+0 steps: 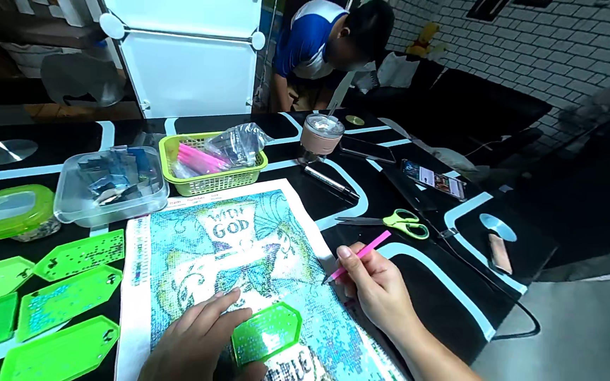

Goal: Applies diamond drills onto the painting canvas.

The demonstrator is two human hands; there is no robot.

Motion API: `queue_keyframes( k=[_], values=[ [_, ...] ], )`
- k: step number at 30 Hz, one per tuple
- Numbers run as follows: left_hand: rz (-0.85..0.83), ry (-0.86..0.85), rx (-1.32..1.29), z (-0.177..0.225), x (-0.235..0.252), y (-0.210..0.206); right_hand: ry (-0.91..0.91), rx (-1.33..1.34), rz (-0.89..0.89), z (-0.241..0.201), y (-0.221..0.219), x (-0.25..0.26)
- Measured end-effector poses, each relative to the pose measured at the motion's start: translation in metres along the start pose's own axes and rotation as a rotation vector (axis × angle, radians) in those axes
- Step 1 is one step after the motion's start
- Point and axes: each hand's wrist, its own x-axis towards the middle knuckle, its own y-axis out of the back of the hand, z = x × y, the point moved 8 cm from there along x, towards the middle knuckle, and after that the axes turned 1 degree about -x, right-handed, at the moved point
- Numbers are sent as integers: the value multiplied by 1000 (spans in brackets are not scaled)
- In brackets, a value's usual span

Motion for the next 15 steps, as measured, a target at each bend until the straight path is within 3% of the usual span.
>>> queue_keyframes(
  k=[15],
  values=[
    [-8,-15,-16,-2,-1,0,71,-35,-23,-1,-1,-2]
  ],
)
